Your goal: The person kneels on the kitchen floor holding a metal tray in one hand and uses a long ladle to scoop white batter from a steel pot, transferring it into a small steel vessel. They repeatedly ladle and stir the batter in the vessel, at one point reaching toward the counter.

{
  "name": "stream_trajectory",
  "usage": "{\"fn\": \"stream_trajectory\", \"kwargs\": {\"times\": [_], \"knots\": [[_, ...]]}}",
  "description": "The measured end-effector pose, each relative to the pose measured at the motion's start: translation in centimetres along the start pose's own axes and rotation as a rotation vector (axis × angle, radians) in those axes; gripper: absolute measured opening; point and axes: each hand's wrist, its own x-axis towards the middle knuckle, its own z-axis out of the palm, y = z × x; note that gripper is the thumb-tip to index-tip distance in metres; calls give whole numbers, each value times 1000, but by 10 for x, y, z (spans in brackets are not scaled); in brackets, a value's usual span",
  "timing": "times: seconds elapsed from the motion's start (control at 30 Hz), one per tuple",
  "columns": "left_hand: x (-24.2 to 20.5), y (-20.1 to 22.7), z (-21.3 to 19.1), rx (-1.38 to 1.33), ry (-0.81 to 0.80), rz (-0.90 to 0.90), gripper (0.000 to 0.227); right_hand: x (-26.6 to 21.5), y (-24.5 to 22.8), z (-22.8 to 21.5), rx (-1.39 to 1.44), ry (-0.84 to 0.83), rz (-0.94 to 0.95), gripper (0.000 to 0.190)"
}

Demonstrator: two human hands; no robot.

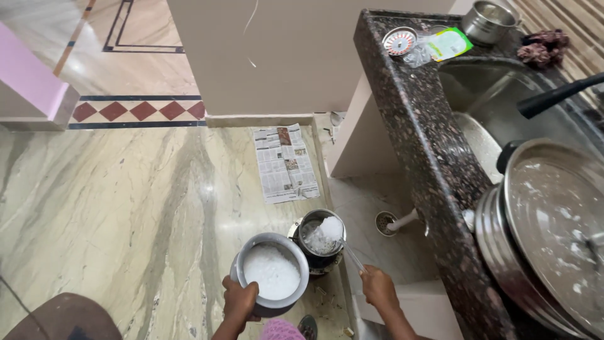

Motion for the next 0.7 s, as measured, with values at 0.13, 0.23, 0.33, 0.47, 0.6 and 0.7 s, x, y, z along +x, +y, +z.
{"fn": "stream_trajectory", "kwargs": {"times": [0.13, 0.23, 0.33, 0.47, 0.6, 0.7], "knots": [[-5, -9, -10, -27, 8, -18, 90, 13, -2, 23, -346, 173, -161, 33], [-1, -17, -12, -33, 17, -47, 93, -2, -16, 21, -461, 221, -172, 38], [5, -26, -13, -48, 24, -52, 94, -9, -19, 20, -524, 269, -217, 41], [7, -24, -16, -41, -6, -97, 94, -10, -13, 17, -548, 310, -257, 43], [5, -23, -16, -43, -5, -83, 96, 43, 48, 37, -327, 291, -321, 41], [4, -21, -16, -13, -5, -63, 96, 31, 34, 23, 242, 90, -79, 44]]}}
